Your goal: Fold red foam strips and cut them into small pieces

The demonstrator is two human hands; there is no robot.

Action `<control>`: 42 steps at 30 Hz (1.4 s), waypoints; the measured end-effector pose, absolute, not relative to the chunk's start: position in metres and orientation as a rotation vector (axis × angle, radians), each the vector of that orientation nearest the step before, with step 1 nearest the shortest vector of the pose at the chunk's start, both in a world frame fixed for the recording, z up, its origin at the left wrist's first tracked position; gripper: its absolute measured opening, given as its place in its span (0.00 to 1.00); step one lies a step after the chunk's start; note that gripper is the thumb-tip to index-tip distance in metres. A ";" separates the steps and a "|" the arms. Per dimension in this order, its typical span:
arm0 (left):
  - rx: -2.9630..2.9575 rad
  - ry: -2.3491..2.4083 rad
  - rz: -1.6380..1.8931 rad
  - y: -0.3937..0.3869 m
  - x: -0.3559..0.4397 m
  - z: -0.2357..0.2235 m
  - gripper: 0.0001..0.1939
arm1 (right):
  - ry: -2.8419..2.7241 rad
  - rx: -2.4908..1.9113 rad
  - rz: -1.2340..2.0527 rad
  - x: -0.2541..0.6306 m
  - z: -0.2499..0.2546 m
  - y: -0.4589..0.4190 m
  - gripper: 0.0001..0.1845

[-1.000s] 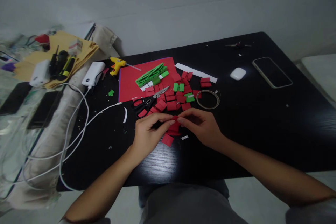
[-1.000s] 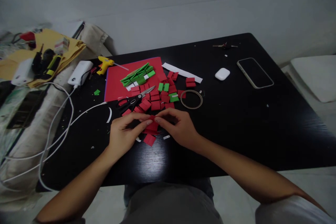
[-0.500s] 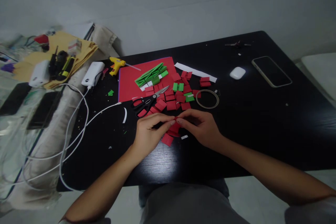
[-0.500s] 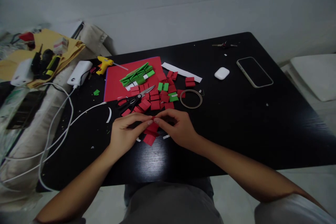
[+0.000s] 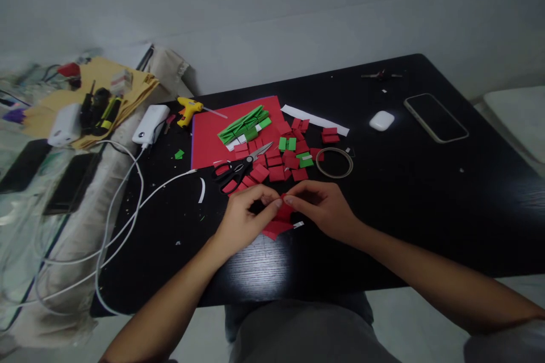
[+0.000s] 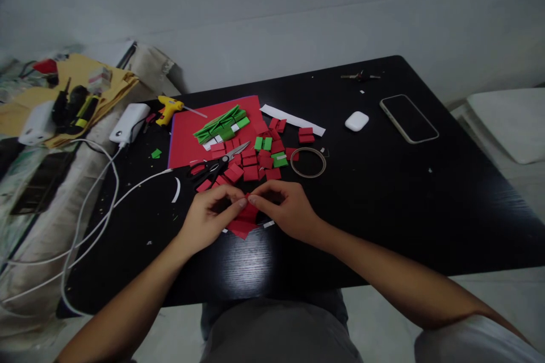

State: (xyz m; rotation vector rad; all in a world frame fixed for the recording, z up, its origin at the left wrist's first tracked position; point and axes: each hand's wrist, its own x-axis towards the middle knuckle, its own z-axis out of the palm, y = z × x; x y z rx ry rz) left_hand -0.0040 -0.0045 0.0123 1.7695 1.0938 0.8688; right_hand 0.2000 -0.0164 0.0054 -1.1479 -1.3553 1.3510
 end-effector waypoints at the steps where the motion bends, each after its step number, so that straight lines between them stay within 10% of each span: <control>1: 1.773 1.086 0.863 -0.004 -0.004 0.012 0.05 | -1.360 -1.141 1.356 0.200 0.005 -0.016 0.10; 42: 1.392 1.208 0.949 0.006 -0.010 0.023 0.11 | -1.305 -1.125 1.456 0.206 0.005 -0.007 0.08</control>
